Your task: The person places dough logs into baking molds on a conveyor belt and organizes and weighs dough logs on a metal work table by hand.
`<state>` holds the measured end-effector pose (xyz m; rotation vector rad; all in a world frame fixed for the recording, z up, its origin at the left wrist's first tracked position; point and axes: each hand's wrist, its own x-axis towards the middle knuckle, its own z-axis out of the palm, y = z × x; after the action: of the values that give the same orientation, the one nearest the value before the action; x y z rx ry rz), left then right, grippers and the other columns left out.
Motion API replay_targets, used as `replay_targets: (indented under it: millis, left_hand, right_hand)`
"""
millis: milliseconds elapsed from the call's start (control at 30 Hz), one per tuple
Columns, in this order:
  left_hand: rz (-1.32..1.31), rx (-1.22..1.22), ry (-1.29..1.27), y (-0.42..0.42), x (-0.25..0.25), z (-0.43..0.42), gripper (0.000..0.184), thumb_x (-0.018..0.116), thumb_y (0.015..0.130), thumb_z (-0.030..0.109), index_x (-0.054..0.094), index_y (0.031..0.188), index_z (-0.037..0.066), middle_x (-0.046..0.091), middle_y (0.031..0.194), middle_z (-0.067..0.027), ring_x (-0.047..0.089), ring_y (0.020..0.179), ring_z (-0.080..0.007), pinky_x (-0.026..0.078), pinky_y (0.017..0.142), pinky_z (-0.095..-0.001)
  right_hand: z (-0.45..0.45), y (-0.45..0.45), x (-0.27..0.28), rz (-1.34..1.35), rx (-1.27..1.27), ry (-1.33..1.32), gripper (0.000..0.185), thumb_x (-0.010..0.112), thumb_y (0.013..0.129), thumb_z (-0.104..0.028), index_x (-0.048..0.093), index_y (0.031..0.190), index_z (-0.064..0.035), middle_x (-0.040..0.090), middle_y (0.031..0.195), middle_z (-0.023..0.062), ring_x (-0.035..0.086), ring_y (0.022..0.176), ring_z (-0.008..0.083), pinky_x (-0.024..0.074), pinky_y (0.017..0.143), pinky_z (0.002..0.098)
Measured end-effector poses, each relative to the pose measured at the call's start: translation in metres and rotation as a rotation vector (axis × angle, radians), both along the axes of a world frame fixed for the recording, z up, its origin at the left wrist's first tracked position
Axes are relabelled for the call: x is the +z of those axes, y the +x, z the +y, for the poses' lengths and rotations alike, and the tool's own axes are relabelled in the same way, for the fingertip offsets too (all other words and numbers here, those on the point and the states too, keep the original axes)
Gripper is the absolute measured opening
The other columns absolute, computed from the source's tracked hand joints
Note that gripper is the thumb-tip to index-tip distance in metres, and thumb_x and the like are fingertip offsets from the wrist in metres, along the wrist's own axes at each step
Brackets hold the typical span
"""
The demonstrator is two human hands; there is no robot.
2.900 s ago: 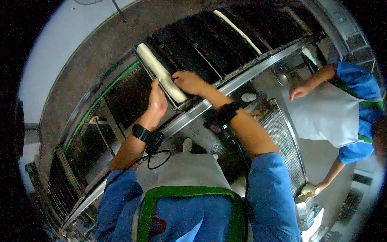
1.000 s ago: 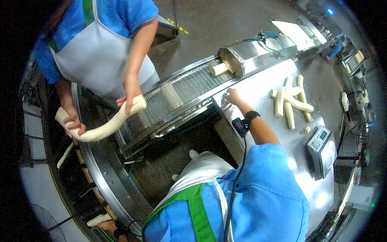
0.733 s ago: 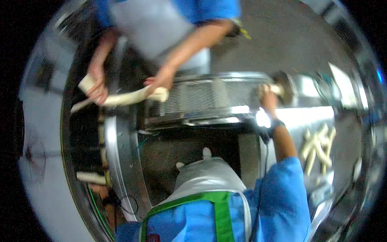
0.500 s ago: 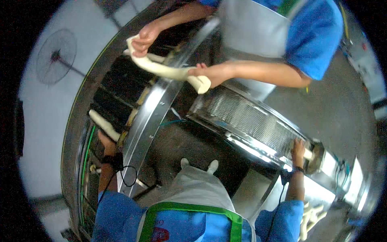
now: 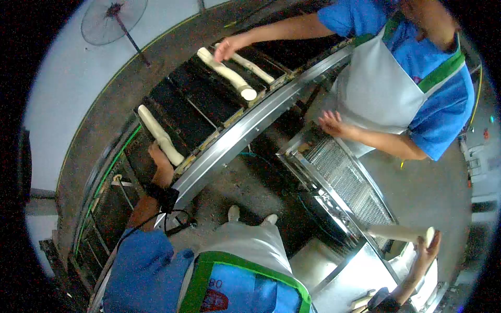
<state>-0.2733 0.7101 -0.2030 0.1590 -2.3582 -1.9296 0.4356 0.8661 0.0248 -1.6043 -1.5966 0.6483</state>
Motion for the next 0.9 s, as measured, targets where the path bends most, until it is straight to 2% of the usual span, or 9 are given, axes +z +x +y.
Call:
replay_targets:
  millis: [233, 400, 433, 500, 533, 600, 633, 767, 900]
  left_hand:
    - [-0.09, -0.12, 0.363, 0.007, -0.001, -0.004, 0.048, 0.042, 0.074, 0.025, 0.035, 0.11, -0.005, 0.039, 0.108, -0.0182, 0.038, 0.098, -0.0275, 0.028, 0.084, -0.0311]
    - [-0.102, -0.041, 0.175, 0.022, 0.016, -0.005, 0.051, 0.041, 0.075, 0.029, 0.032, 0.113, -0.003, 0.034, 0.114, -0.0182, 0.031, 0.105, -0.0285, 0.023, 0.088, -0.0321]
    - [-0.109, -0.026, 0.175, 0.024, 0.021, -0.004, 0.051, 0.041, 0.075, 0.029, 0.032, 0.113, -0.003, 0.034, 0.114, -0.0182, 0.031, 0.105, -0.0285, 0.023, 0.088, -0.0321]
    - [-0.083, -0.02, 0.138, 0.028, 0.024, -0.004, 0.051, 0.041, 0.075, 0.029, 0.032, 0.114, -0.003, 0.034, 0.114, -0.0179, 0.031, 0.106, -0.0284, 0.022, 0.088, -0.0323]
    - [-0.061, -0.028, 0.163, 0.022, 0.01, -0.005, 0.051, 0.041, 0.075, 0.029, 0.032, 0.114, -0.002, 0.034, 0.114, -0.0176, 0.031, 0.106, -0.0283, 0.023, 0.088, -0.0326]
    - [-0.086, -0.052, 0.192, 0.021, 0.012, -0.008, 0.051, 0.04, 0.075, 0.029, 0.032, 0.114, -0.003, 0.034, 0.114, -0.0176, 0.031, 0.105, -0.0284, 0.023, 0.088, -0.0328]
    - [-0.1, -0.067, 0.229, 0.019, 0.013, -0.006, 0.051, 0.04, 0.075, 0.029, 0.032, 0.114, -0.003, 0.034, 0.114, -0.0177, 0.031, 0.105, -0.0284, 0.023, 0.088, -0.0329]
    - [-0.116, -0.028, 0.103, 0.028, 0.021, 0.001, 0.053, 0.041, 0.075, 0.028, 0.028, 0.116, -0.003, 0.03, 0.117, -0.0174, 0.029, 0.106, -0.028, 0.021, 0.089, -0.0322]
    - [-0.138, -0.056, 0.156, 0.023, 0.011, 0.0, 0.054, 0.04, 0.076, 0.029, 0.025, 0.117, -0.003, 0.029, 0.117, -0.0171, 0.028, 0.107, -0.0275, 0.02, 0.09, -0.032]
  right_hand:
    - [0.037, -0.205, 0.091, 0.492, 0.343, 0.255, 0.055, 0.057, 0.067, -0.019, 0.033, 0.113, -0.0012, 0.044, 0.102, 0.0084, 0.047, 0.082, 0.0152, 0.0416, 0.063, 0.0247]
    - [0.063, -0.381, 0.058, 0.567, 0.698, 0.201, 0.036, 0.054, 0.073, -0.02, 0.041, 0.104, -0.0048, 0.048, 0.093, 0.0055, 0.049, 0.08, 0.0129, 0.0427, 0.061, 0.0236]
    - [0.045, -0.426, 0.045, 0.533, 0.725, 0.178, 0.031, 0.053, 0.073, -0.018, 0.042, 0.1, -0.0058, 0.049, 0.089, 0.0054, 0.049, 0.078, 0.0123, 0.0424, 0.059, 0.0229]
    - [0.028, -0.492, -0.007, 0.012, 0.686, 0.357, 0.036, 0.06, 0.061, -0.015, 0.045, 0.092, -0.0025, 0.05, 0.079, 0.0098, 0.049, 0.076, 0.0217, 0.0401, 0.067, 0.0325]
    - [0.013, -0.521, -0.039, 0.067, 0.876, 0.281, 0.039, 0.062, 0.057, -0.013, 0.045, 0.09, 0.0007, 0.047, 0.085, 0.0155, 0.048, 0.079, 0.0265, 0.0379, 0.071, 0.0353]
    - [0.008, -0.548, -0.125, -0.283, 1.22, 0.373, 0.039, 0.06, 0.059, -0.011, 0.046, 0.094, -0.0015, 0.04, 0.101, 0.0179, 0.042, 0.091, 0.0318, 0.0365, 0.076, 0.0368]
    - [-0.001, -0.554, -0.14, -0.331, 1.096, 0.293, 0.037, 0.058, 0.06, -0.007, 0.048, 0.095, -0.0044, 0.04, 0.103, 0.0164, 0.042, 0.089, 0.0328, 0.036, 0.077, 0.0371]
    - [-0.014, -0.564, -0.162, -0.401, 1.219, 0.365, 0.012, 0.049, 0.062, -0.001, 0.053, 0.074, -0.0034, 0.05, 0.081, 0.0125, 0.047, 0.079, 0.0308, 0.0392, 0.069, 0.0376]
    - [-0.029, -0.592, -0.152, -0.403, 1.16, 0.233, 0.011, 0.047, 0.065, -0.005, 0.05, 0.076, -0.0023, 0.052, 0.077, 0.0139, 0.051, 0.075, 0.0307, 0.0413, 0.065, 0.0389]
